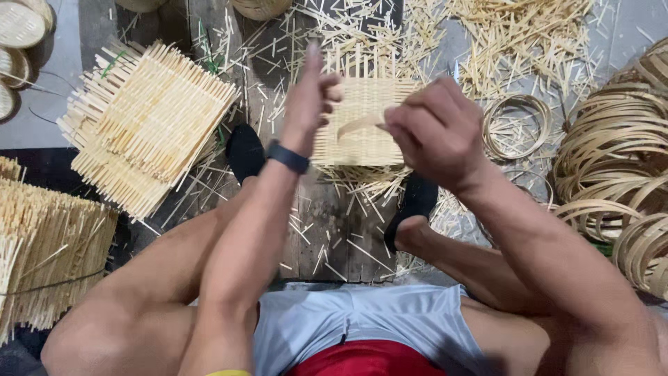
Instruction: The person sits on the floor and repeatedly assembles small round bamboo trays by placing a woven bamboo mat over a circular wooden mold, then trimming the excess mat with shears. The person stacks the finished trays to the side.
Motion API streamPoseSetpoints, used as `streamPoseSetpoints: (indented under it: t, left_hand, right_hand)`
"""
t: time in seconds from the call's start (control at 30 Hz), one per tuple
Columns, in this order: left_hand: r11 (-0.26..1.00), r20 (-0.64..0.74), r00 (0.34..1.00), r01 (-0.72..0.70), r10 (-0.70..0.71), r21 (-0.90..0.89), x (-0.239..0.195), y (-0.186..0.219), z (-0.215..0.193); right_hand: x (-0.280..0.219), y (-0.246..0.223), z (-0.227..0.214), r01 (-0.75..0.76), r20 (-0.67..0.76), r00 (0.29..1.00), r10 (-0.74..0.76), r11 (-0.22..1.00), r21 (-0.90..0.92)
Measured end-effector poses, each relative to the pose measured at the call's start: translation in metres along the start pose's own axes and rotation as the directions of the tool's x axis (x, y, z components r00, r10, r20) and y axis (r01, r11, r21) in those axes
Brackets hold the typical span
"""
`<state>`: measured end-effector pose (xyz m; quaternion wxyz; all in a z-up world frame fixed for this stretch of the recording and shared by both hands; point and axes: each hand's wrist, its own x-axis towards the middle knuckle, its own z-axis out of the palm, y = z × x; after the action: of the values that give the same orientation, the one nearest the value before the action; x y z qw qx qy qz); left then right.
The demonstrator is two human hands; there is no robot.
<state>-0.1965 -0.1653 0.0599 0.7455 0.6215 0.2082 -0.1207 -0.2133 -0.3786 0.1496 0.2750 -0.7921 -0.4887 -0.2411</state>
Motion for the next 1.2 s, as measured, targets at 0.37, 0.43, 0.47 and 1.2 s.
streamPoseSetpoints:
  t: [0.37, 0.43, 0.47, 1.2]
  left_hand:
    - [0.691, 0.173, 0.971, 0.241, -0.167, -0.681, 0.023, -0.046, -0.028]
    - [0.730, 0.150, 0.975, 0.223, -0.165, -0.646, 0.020, -0.037, -0.032]
    - [0.747, 0.137, 0.977, 0.215, -0.165, -0.629, 0.018, -0.035, -0.034]
    - [0.989, -0.305, 0.944, -0.098, 0.129, 0.114, 0.061, -0.118, -0.031]
  right_hand:
    - [-0.033, 0.000, 0.032, -0.014, 0.355, 0.931, -0.087, 0.962, 0.273]
    - [-0.033, 0.011, 0.029, -0.155, 0.015, 0.987, 0.159, 0.930, 0.333]
    - [-0.034, 0.018, 0.026, -0.295, -0.057, 0.950, 0.306, 0.944, 0.145]
    - [-0.120, 0.084, 0.118, -0.954, 0.258, 0.069, 0.964, -0.012, 0.299]
